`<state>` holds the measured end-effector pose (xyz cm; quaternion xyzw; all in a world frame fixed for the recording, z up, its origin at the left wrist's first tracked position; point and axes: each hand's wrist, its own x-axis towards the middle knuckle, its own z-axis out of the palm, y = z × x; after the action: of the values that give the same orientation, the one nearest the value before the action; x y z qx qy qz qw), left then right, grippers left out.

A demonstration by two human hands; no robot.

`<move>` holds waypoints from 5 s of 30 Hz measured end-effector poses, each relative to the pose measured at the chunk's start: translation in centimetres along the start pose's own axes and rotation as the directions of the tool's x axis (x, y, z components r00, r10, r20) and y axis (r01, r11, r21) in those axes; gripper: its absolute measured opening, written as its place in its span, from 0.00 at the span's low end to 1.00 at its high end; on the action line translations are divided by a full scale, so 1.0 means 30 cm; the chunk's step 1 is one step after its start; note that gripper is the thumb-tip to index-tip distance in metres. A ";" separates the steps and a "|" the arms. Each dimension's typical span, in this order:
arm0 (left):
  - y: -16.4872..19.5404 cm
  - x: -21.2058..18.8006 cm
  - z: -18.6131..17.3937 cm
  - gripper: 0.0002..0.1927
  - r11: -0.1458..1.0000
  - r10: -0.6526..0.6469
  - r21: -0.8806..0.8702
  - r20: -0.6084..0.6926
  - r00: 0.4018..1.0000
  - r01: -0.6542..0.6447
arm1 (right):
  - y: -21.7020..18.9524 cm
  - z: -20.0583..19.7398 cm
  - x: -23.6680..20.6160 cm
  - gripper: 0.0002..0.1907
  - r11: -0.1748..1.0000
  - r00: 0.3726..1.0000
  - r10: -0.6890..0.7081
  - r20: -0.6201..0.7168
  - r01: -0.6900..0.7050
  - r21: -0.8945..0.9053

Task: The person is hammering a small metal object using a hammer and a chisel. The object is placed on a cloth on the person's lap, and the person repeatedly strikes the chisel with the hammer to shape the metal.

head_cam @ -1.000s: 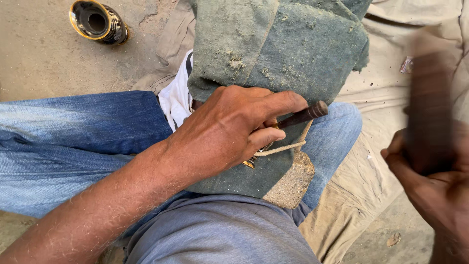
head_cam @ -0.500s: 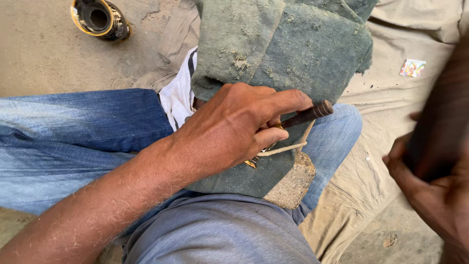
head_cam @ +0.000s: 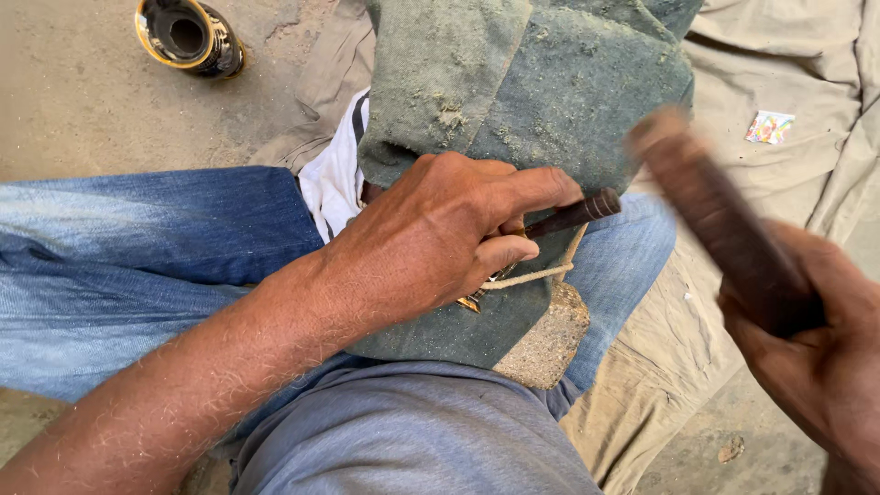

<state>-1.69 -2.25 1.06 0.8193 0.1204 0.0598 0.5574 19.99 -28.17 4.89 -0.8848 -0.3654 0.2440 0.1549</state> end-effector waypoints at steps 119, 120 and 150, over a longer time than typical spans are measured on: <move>-0.083 -0.011 -0.065 0.22 0.961 0.091 -0.249 -0.128 0.988 -0.121 | 0.103 0.147 -0.105 0.22 0.859 0.938 0.339 0.072 -0.340 0.383; -0.077 -0.011 -0.060 0.23 0.969 0.062 -0.232 -0.114 0.992 -0.087 | 0.111 0.158 -0.111 0.22 0.795 0.924 0.366 0.111 -0.372 0.478; -0.029 0.047 -0.023 0.25 1.000 0.031 -0.005 0.052 0.998 -0.031 | -0.039 -0.048 0.052 0.16 0.935 0.916 0.305 0.262 -0.236 -0.264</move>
<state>-0.59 -0.96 0.46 0.8211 0.0930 0.0475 0.5611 21.08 -26.39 6.13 -0.8918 -0.2831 0.3507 -0.0394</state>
